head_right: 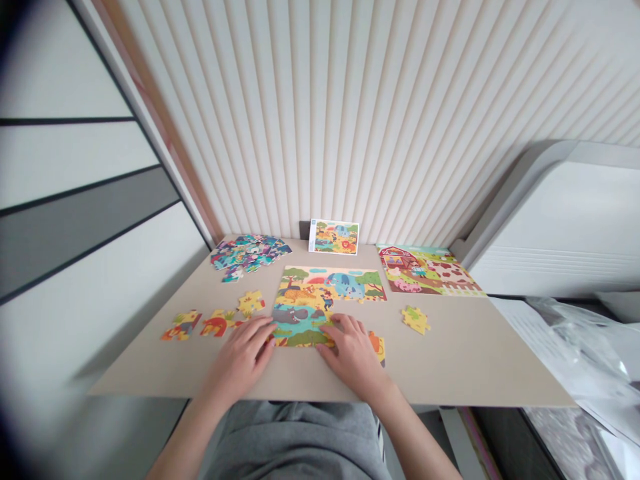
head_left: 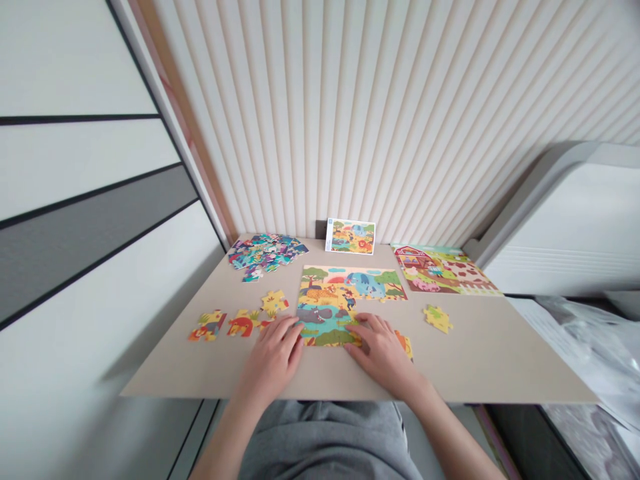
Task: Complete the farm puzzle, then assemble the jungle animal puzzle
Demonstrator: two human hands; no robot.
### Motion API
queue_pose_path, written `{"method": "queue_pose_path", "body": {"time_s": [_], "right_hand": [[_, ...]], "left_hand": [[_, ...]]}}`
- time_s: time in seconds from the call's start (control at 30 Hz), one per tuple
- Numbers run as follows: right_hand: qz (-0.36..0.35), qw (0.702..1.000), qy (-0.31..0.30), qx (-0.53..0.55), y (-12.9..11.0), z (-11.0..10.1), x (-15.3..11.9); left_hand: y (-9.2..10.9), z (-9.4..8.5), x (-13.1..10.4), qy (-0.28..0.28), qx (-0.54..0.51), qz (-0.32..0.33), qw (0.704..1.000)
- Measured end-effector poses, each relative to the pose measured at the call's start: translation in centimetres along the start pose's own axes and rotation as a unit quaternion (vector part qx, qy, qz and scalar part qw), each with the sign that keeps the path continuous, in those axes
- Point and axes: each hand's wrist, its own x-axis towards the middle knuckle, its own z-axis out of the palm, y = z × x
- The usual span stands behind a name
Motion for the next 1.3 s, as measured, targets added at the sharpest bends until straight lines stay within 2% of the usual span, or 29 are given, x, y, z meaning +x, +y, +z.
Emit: {"method": "queue_pose_path", "body": {"time_s": [0.5, 0.67, 0.87, 1.07, 1.17, 1.3], "right_hand": [[-0.087, 0.992, 0.041, -0.082, -0.9, 0.9, 0.0], [-0.073, 0.991, 0.052, -0.097, -1.1, 1.3, -0.7], [-0.086, 0.994, 0.033, -0.062, -1.0, 1.2, -1.2], [-0.055, 0.993, 0.096, -0.045, -1.3, 0.8, -2.4], [-0.011, 0.989, 0.143, -0.041, 0.9, -0.3, -3.4], [0.100, 0.964, 0.209, -0.127, 7.7, -2.6, -5.0]], "left_hand": [[0.0, 0.0, 0.0, -0.003, 0.004, 0.000, 1.000], [0.0, 0.0, -0.1, 0.000, -0.001, -0.005, 1.000], [0.0, 0.1, 0.0, -0.006, -0.004, -0.002, 1.000], [-0.2, 0.1, -0.1, -0.003, -0.001, 0.005, 1.000], [-0.2, 0.1, -0.1, -0.002, 0.004, 0.004, 1.000], [-0.2, 0.0, -0.1, 0.003, 0.013, 0.002, 1.000]]}}
